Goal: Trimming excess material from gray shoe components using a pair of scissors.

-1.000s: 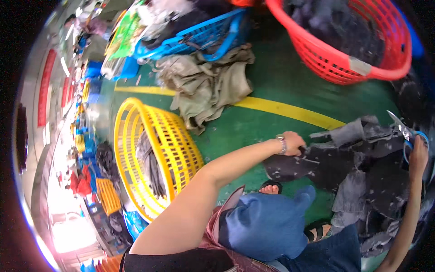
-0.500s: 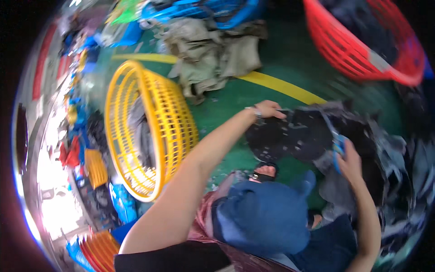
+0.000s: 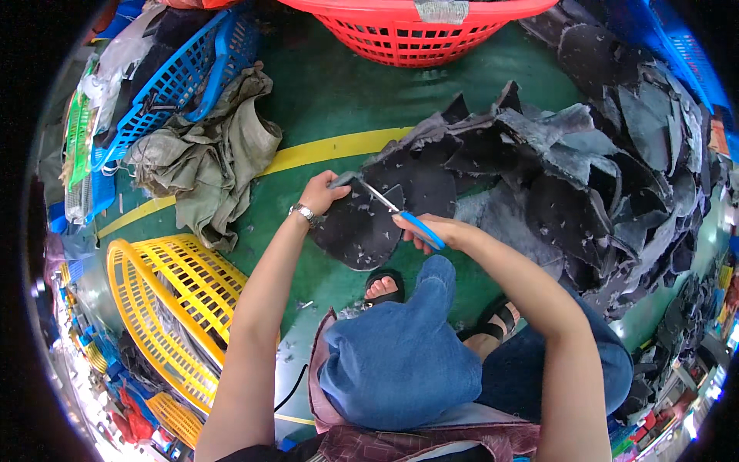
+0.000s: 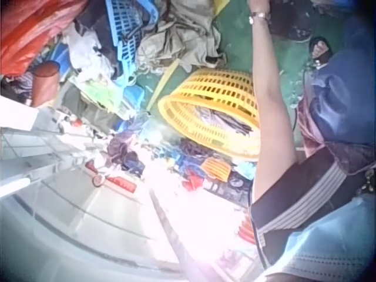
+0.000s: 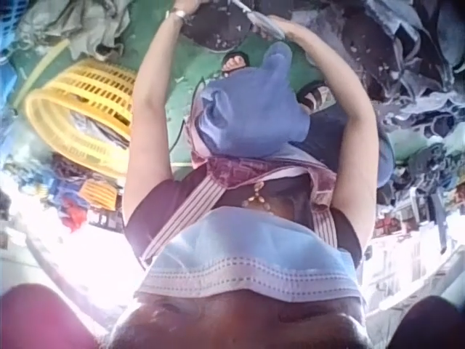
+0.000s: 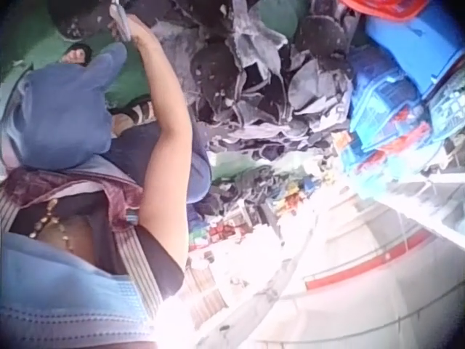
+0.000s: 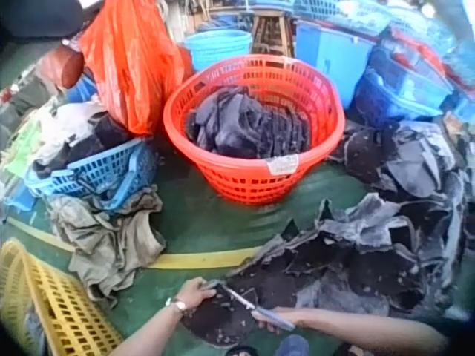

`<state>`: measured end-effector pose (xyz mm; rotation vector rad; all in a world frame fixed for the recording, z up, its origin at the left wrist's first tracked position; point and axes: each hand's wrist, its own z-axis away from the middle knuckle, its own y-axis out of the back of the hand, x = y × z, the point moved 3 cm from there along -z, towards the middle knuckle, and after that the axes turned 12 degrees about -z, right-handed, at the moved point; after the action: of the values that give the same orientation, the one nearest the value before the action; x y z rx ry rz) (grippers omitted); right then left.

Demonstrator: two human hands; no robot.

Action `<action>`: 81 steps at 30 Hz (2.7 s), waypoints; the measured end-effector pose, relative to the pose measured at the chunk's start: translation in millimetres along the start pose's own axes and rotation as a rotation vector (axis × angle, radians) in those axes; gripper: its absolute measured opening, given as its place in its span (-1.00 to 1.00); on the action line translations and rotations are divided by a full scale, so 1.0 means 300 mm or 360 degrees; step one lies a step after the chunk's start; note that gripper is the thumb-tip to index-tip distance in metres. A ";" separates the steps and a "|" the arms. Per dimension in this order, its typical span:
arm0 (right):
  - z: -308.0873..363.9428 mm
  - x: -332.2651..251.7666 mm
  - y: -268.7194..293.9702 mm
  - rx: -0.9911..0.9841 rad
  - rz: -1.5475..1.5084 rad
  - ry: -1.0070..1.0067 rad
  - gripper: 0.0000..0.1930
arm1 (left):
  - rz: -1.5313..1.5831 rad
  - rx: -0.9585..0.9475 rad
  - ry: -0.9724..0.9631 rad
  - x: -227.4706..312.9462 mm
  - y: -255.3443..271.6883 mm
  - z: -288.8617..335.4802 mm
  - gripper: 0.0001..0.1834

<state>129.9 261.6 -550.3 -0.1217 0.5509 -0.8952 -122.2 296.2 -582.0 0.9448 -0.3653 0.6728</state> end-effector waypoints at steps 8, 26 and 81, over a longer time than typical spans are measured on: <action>-0.065 -0.075 -0.066 0.0252 0.0148 0.0103 -0.33 | -0.0253 0.0064 -0.0168 -0.018 0.025 0.057 -0.76; 0.071 -0.056 0.163 0.0929 0.0874 0.0059 -0.17 | -0.0388 -0.0159 -0.0739 0.239 -0.109 -0.125 -0.73; 0.122 0.008 0.105 0.0860 0.0202 0.0290 -0.26 | -0.0596 0.0292 -0.1268 0.428 -0.077 -0.103 -0.33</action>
<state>171.9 274.9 -530.2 0.4834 0.4622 -0.9073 -11.4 359.8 -541.0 1.3976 -0.8098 -0.0437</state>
